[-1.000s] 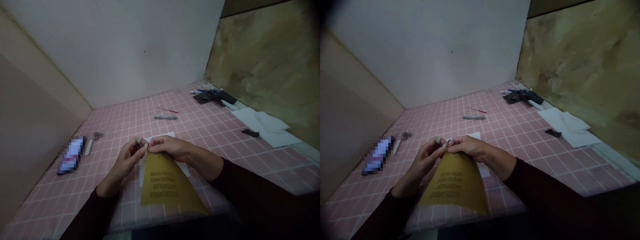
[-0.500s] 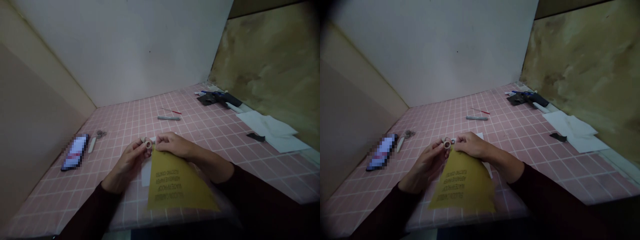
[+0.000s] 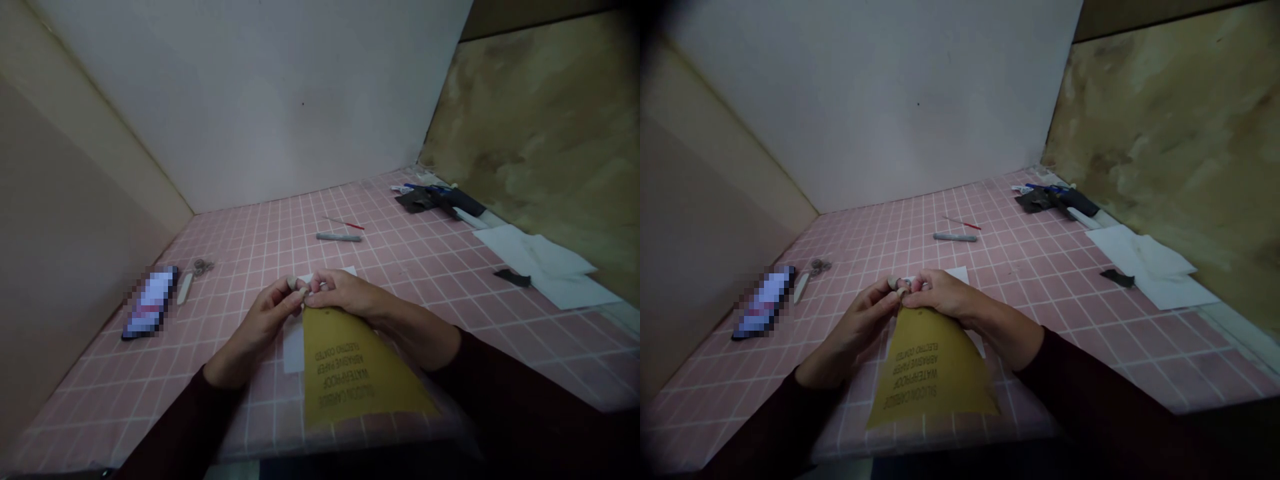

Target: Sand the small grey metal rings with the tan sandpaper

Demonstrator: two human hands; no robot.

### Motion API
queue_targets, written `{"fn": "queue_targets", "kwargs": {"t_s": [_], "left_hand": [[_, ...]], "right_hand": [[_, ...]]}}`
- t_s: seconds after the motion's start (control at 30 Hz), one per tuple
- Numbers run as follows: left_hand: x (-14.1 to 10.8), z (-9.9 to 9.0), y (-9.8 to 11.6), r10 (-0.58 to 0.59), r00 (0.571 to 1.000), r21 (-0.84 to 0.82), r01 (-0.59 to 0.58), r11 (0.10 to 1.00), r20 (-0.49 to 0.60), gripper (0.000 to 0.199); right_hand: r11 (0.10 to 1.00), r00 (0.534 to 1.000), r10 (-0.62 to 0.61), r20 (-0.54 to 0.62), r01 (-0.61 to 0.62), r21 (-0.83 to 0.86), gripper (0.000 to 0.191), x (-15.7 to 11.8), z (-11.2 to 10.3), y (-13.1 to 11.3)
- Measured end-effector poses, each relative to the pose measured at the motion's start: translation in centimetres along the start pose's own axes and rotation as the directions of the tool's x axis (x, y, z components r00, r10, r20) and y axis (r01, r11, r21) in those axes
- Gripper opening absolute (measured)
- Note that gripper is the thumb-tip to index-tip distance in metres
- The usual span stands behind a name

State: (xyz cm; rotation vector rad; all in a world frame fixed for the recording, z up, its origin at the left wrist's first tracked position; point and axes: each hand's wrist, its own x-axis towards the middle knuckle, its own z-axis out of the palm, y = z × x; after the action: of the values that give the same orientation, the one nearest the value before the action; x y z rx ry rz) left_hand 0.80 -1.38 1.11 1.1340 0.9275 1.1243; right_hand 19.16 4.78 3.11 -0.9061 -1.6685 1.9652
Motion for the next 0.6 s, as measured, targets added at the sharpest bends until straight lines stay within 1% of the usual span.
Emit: {"fn": "queue_targets", "kwargs": {"t_s": [0.2,0.3,0.37,0.4,0.47,0.53,0.57,0.6], "left_hand": [[-0.1,-0.5,0.1,0.002,0.999,0.147,-0.009,0.989,0.045,0.022],[-0.2,-0.6,0.1,-0.001,0.998,0.171,-0.010,0.985,0.067,0.023],[-0.1,-0.7,0.1,-0.010,0.997,0.182,-0.004,0.983,0.076,0.024],[-0.1,-0.8,0.0,-0.019,0.997,0.188,0.004,0.982,0.079,0.024],[0.0,-0.8,-0.2,-0.050,0.995,0.186,0.034,0.982,0.085,0.025],[0.2,-0.9,-0.3,-0.103,0.991,0.152,0.089,0.984,0.086,0.026],[0.2,-0.9,-0.4,-0.128,0.988,0.128,0.116,0.985,0.087,0.027],[0.3,-0.9,-0.4,-0.141,0.986,0.109,0.131,0.985,0.090,0.027]], "right_hand": [[0.997,1.000,0.021,0.017,-0.022,0.077,0.026,0.2,0.0,0.2],[0.996,0.999,0.034,0.028,-0.036,0.077,0.028,0.4,-0.1,0.4],[0.999,0.999,0.021,0.035,-0.022,0.041,0.028,0.4,-0.2,0.6],[1.000,0.999,0.006,0.037,-0.006,-0.002,0.027,0.4,-0.2,0.6],[0.984,0.998,-0.062,-0.009,0.060,-0.167,0.025,0.1,0.0,0.5],[0.909,0.975,-0.211,-0.069,0.169,-0.382,0.021,-0.4,0.3,0.2],[0.856,0.954,-0.289,-0.082,0.219,-0.468,0.019,-0.7,0.5,0.0],[0.818,0.936,-0.342,-0.086,0.251,-0.518,0.018,-0.9,0.6,-0.2]]}}
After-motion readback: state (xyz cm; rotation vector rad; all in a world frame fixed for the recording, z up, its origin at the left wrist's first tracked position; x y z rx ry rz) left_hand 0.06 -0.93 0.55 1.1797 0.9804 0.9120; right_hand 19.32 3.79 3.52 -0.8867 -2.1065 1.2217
